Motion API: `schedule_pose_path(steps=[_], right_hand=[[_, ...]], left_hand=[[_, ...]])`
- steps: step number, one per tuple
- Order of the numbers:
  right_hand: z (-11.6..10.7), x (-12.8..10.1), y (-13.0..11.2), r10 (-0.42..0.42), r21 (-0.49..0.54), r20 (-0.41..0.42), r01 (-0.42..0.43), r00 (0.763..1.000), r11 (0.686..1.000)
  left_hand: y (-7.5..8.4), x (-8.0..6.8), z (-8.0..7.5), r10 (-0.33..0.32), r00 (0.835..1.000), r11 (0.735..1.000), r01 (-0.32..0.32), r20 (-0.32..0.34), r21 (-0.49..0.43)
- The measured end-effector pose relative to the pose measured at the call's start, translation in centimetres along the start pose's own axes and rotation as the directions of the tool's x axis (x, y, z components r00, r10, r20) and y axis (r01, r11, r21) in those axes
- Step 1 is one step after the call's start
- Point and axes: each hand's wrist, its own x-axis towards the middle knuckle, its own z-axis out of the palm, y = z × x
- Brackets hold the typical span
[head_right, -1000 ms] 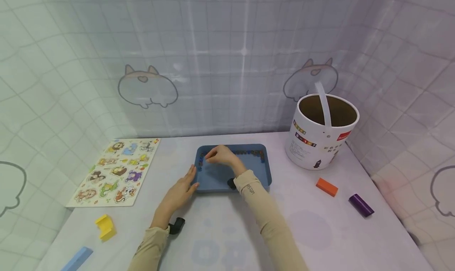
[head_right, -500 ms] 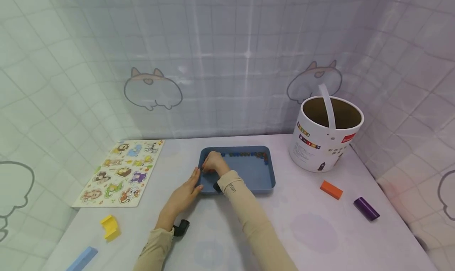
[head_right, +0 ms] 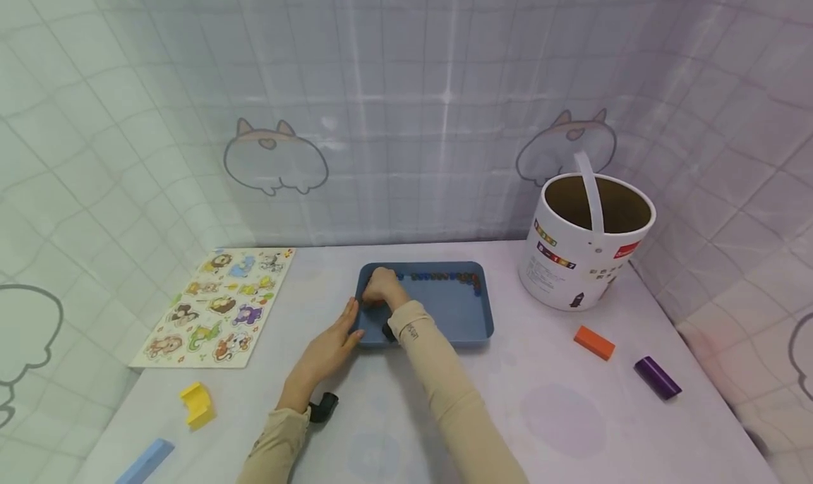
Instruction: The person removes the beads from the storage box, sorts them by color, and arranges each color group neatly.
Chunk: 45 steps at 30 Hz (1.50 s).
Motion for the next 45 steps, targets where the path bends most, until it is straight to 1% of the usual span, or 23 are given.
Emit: schedule_pose_path(steps=[2,7,9,13,16,19,22,24,29,33,36,40,42,45], right_hand=[[-0.7,-0.2,0.1,-0.019,0.013,0.002,0.019,1.0,1.0],[-2.3,-0.9,0.3,-0.073,0.145,0.027,0.068,0.997,0.987],[-2.9,-1.3,0.3,-0.096,0.209,0.033,0.087,0.995,0.974],[-4.0,-2.5,0.4,-0.134,0.298,0.033,0.118,0.99,0.947],[-4.4,-4.0,0.6,-0.161,0.356,0.027,0.141,0.987,0.924],[-4.2,-5.9,0.9,-0.185,0.416,0.021,0.159,0.983,0.895],[-3.3,-8.0,1.4,-0.205,0.484,0.014,0.173,0.979,0.858],[-2.3,-9.3,1.8,-0.218,0.512,0.009,0.183,0.976,0.839],[0.9,-11.9,2.8,-0.247,0.556,0.035,0.186,0.968,0.81],[3.7,-13.0,3.8,-0.261,0.589,0.077,0.167,0.962,0.791],[5.7,-13.1,4.5,-0.266,0.594,0.099,0.157,0.959,0.789],[7.5,-12.6,5.0,-0.275,0.58,0.072,0.184,0.959,0.794],[8.1,-12.4,5.1,-0.282,0.544,0.034,0.219,0.959,0.81],[8.6,-12.4,4.8,-0.291,0.465,-0.021,0.267,0.956,0.844]], left_hand=[[0.0,0.0,-0.1,-0.005,1.0,1.0,0.005,0.004,-0.01],[0.0,0.1,-0.4,-0.025,1.0,0.999,0.025,0.0,-0.032],[0.0,0.2,-0.5,-0.034,0.999,0.999,0.034,0.002,-0.031],[-0.1,0.3,-0.5,-0.049,0.999,0.998,0.049,0.01,-0.048],[-0.2,0.4,-0.5,-0.061,0.998,0.996,0.062,0.016,-0.069],[-0.3,0.4,-0.5,-0.067,0.998,0.995,0.068,0.017,-0.079],[-0.4,0.3,-0.5,-0.08,0.997,0.993,0.081,0.023,-0.085],[-0.3,0.2,-0.5,-0.095,0.995,0.992,0.097,0.028,-0.085],[-0.3,0.2,-0.5,-0.103,0.995,0.991,0.103,0.014,-0.079],[-0.2,0.3,-0.5,-0.096,0.995,0.992,0.098,0.019,-0.086],[-0.1,0.5,-0.5,-0.092,0.995,0.992,0.094,0.03,-0.082],[0.1,0.8,-0.6,-0.09,0.995,0.992,0.093,0.037,-0.08],[0.2,0.8,-0.6,-0.095,0.995,0.992,0.099,0.043,-0.082],[0.3,0.9,-0.5,-0.092,0.995,0.992,0.096,0.046,-0.083]])
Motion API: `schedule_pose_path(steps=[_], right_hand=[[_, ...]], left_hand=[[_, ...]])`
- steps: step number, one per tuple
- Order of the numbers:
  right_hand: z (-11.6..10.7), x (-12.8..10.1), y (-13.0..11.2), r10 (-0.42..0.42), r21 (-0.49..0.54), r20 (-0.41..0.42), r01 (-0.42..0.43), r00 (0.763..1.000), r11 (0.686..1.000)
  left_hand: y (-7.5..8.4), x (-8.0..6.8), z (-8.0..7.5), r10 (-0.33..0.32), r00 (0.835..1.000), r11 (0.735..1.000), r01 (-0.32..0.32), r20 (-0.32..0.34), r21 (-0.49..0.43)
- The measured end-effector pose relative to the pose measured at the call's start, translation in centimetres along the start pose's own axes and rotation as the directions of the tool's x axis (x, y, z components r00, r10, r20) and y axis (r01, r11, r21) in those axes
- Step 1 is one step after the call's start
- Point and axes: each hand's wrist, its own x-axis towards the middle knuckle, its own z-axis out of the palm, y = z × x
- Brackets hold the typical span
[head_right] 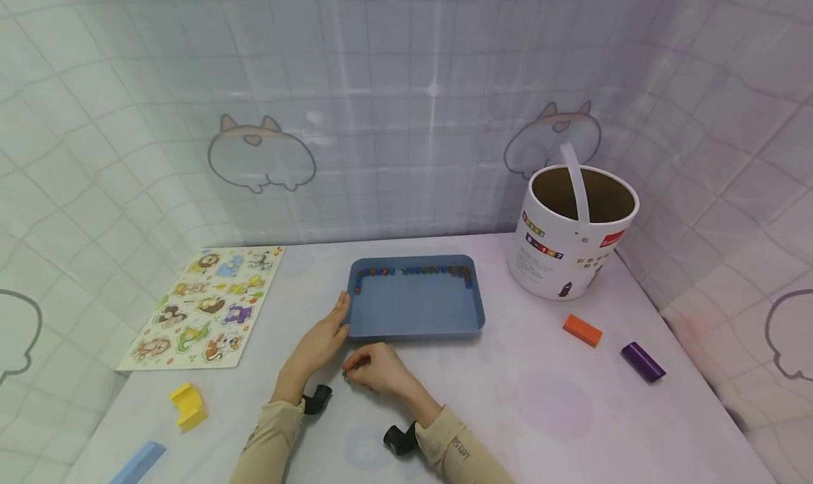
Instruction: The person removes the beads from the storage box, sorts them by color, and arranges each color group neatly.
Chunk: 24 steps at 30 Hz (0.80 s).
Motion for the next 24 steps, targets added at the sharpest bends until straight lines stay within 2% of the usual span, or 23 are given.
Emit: schedule_pose_path(steps=[3,6,15,20,24], right_hand=[[0.3,0.0,-0.4,-0.024,-0.073,-0.03,0.022,0.999,0.997],[0.3,0.1,-0.5,-0.023,-0.08,-0.029,0.02,0.999,0.997],[-1.2,-0.4,-0.7,-0.002,0.04,0.068,0.0,0.998,0.999],[-3.6,-0.9,-2.5,-0.021,0.069,0.145,0.011,0.989,0.998],[-7.0,-0.6,-5.4,-0.079,-0.012,0.163,0.082,0.984,0.997]], left_hand=[[0.1,0.1,0.0,0.002,1.0,1.0,-0.002,-0.006,0.01],[0.2,0.1,0.0,0.006,1.0,1.0,-0.006,-0.018,0.02],[0.1,0.0,-0.2,0.03,0.999,1.0,-0.03,-0.013,-0.007],[-0.5,-0.3,-0.3,0.053,0.999,0.994,-0.053,0.003,-0.094],[-0.7,-0.2,-0.2,0.054,0.999,0.992,-0.053,0.009,-0.112]])
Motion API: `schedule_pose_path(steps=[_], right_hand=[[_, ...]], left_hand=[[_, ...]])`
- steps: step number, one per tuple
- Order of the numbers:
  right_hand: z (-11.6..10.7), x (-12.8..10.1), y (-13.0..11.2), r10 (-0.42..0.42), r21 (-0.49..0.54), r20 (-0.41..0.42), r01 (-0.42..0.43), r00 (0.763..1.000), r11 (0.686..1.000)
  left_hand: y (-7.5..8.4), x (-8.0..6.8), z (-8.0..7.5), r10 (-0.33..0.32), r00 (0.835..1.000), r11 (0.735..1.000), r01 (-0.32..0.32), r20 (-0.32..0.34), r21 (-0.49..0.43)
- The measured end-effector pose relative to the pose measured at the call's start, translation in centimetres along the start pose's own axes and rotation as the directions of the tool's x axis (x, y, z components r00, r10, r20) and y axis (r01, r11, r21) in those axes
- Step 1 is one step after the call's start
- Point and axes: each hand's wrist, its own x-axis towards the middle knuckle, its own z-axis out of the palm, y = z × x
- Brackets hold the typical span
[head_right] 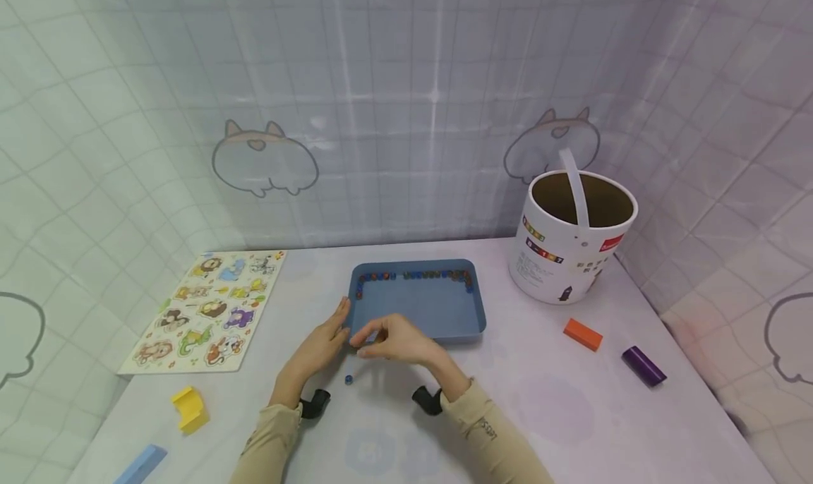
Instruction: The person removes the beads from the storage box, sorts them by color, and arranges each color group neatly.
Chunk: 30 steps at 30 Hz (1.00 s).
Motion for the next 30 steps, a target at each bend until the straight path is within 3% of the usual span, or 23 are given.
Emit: schedule_pose_path(steps=[5,11,20,27,30], right_hand=[[-5.0,2.6,-2.4,-0.012,-0.141,-0.022,0.008,1.0,0.99],[-7.9,7.9,-0.4,0.028,-0.097,0.007,-0.027,1.0,0.995],[-6.3,12.4,4.6,0.157,-0.187,-0.044,-0.162,0.987,0.969],[-4.3,13.6,5.2,0.209,-0.288,-0.187,-0.257,0.96,0.923],[-3.7,13.7,5.1,0.206,-0.304,-0.208,-0.264,0.956,0.916]], left_hand=[[0.0,0.2,0.0,-0.021,1.0,1.0,0.021,0.01,0.003],[0.1,0.1,0.0,-0.008,1.0,1.0,0.008,0.0,0.006],[0.0,-0.1,0.7,0.01,1.0,1.0,-0.01,-0.014,0.01],[0.1,-0.2,0.6,0.019,1.0,0.999,-0.019,-0.024,0.033],[0.1,-0.3,0.5,0.023,0.999,0.999,-0.023,-0.024,0.028]])
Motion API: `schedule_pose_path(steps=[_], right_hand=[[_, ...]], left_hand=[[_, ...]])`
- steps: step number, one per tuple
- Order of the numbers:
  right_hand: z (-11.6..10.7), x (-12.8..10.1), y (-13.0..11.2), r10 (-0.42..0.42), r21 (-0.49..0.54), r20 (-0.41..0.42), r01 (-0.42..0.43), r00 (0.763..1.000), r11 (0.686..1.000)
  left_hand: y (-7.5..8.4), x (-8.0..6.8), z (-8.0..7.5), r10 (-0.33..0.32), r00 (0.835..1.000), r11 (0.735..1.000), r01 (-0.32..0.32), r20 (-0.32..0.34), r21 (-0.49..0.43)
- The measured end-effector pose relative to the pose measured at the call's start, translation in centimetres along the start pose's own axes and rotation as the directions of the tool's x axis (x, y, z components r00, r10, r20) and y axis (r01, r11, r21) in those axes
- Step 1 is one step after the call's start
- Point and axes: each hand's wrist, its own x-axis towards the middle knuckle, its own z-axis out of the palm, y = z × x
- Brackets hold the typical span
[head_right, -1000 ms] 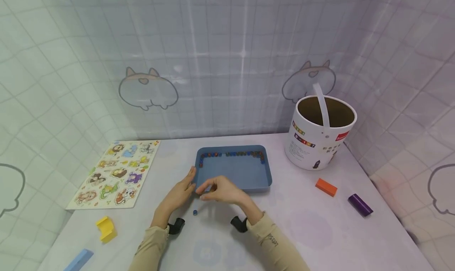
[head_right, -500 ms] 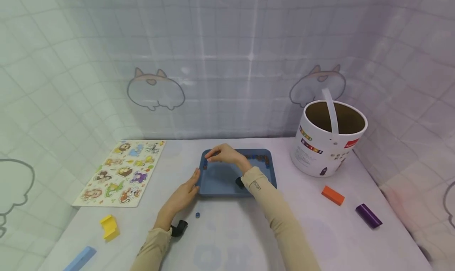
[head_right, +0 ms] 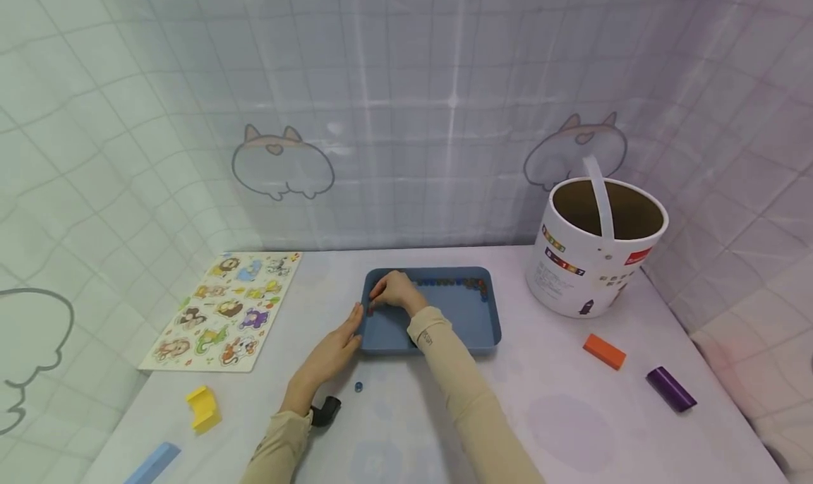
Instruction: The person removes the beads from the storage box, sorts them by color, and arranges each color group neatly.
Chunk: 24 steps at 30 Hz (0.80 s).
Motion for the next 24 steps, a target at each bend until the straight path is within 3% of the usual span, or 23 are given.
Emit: schedule_pose_path(steps=[3,6,10,14,24], right_hand=[[0.1,-0.1,0.0,-0.02,0.002,0.039,0.02,0.999,1.0],[0.0,-0.3,0.4,-0.054,-0.02,0.131,0.058,0.99,0.998],[0.3,-0.8,0.1,-0.098,-0.184,0.236,0.143,0.967,0.972],[0.9,-1.2,-0.5,-0.102,-0.313,0.221,0.17,0.97,0.934],[1.5,-0.7,-0.6,-0.154,-0.308,0.19,0.208,0.97,0.929]], left_hand=[[0.1,0.0,-0.1,-0.001,1.0,1.0,0.001,0.001,-0.002],[0.0,0.1,-0.1,-0.001,1.0,1.0,0.001,0.002,0.002],[0.0,0.0,-0.1,-0.003,1.0,1.0,0.003,0.008,0.001],[-0.2,0.1,0.1,0.004,1.0,1.0,-0.004,0.001,0.009],[-0.2,0.0,0.0,-0.008,1.0,1.0,0.008,0.014,0.025]])
